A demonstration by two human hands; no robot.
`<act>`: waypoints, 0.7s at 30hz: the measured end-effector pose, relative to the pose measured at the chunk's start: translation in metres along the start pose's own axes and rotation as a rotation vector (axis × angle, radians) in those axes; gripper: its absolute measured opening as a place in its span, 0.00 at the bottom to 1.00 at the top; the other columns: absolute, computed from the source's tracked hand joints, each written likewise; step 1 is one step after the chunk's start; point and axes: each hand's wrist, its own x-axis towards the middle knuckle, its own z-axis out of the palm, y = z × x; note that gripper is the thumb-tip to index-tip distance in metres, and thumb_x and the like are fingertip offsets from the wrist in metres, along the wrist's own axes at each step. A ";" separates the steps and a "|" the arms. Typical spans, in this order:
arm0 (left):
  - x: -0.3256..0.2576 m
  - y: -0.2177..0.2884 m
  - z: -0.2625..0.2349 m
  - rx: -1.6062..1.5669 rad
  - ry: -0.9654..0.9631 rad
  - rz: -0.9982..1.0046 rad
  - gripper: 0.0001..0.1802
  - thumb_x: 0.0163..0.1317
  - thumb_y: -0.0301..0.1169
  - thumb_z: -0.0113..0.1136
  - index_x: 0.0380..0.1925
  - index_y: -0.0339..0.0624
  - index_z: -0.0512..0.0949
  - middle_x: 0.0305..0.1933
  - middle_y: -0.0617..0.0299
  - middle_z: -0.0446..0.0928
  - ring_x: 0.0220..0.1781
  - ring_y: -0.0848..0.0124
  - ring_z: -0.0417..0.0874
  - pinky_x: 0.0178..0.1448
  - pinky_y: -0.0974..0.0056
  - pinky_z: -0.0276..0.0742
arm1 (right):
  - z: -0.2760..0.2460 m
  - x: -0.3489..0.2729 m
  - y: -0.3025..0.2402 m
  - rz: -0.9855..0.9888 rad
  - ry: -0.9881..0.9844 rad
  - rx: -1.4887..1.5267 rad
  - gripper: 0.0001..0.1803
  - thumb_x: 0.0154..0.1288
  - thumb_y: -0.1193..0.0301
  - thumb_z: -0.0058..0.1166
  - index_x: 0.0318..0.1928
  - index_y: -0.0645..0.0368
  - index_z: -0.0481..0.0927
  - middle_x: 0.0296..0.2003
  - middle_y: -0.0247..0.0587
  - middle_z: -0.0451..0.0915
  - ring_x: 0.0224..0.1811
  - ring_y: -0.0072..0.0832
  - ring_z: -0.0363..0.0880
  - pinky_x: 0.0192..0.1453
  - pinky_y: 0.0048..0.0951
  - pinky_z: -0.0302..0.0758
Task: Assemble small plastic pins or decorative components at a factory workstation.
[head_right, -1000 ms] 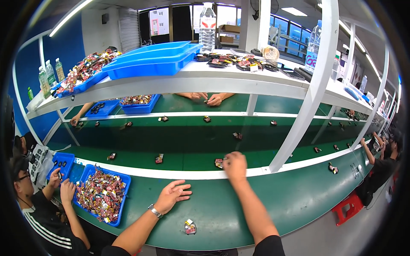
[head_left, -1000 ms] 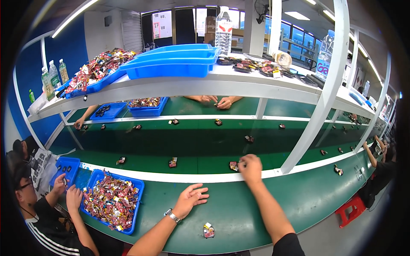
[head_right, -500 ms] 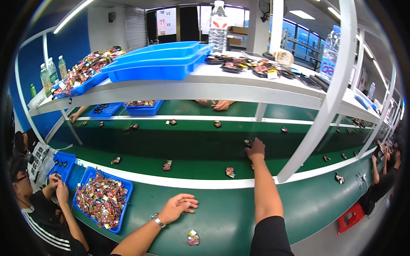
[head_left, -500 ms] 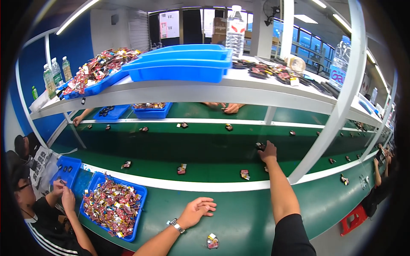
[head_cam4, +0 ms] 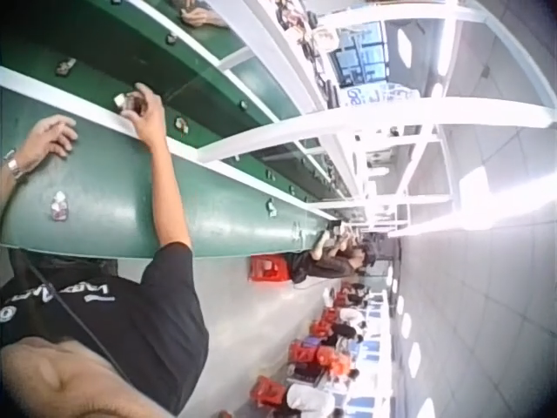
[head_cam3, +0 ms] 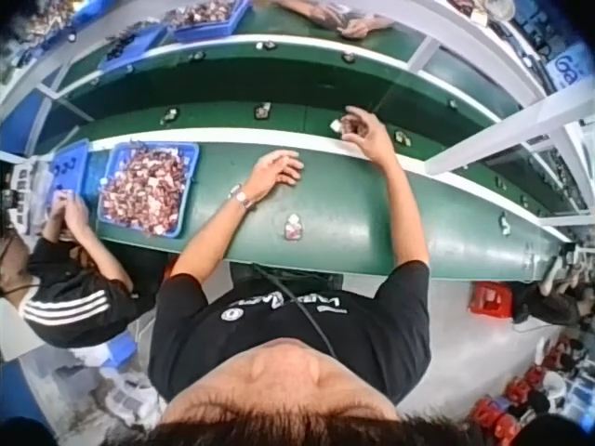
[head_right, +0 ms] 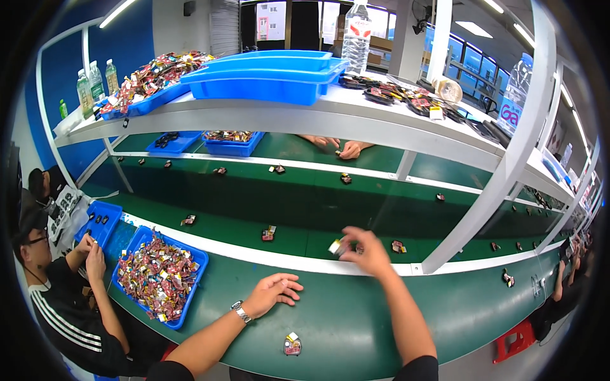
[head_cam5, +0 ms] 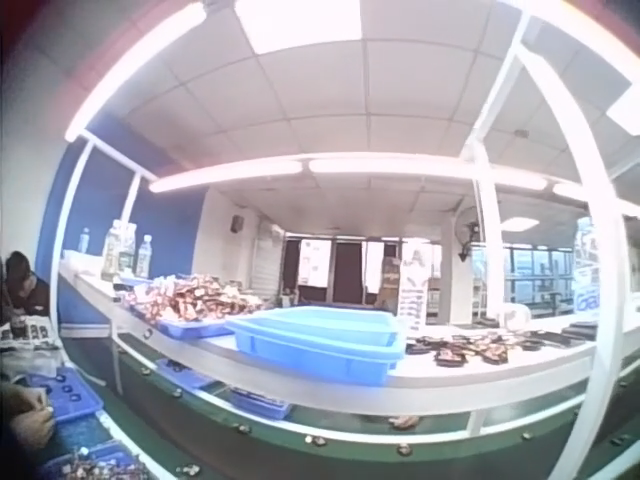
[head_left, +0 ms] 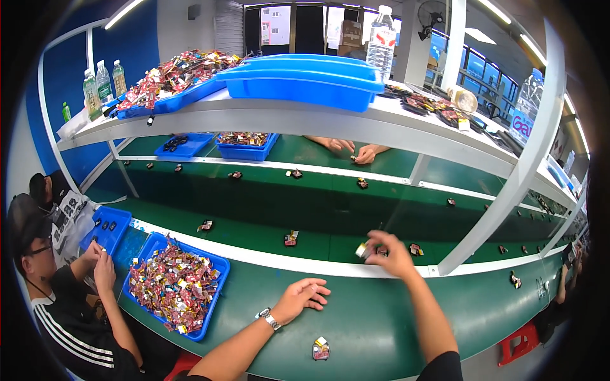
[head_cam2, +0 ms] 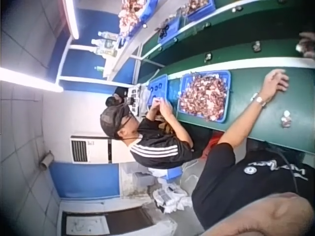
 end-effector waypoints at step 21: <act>-0.006 0.000 0.007 0.033 -0.042 0.023 0.20 0.73 0.25 0.47 0.63 0.36 0.66 0.54 0.55 0.77 0.55 0.67 0.82 0.61 0.60 0.81 | 0.074 -0.069 -0.087 -0.274 -0.130 -0.142 0.10 0.57 0.72 0.64 0.41 0.55 0.83 0.59 0.43 0.74 0.63 0.43 0.70 0.64 0.41 0.71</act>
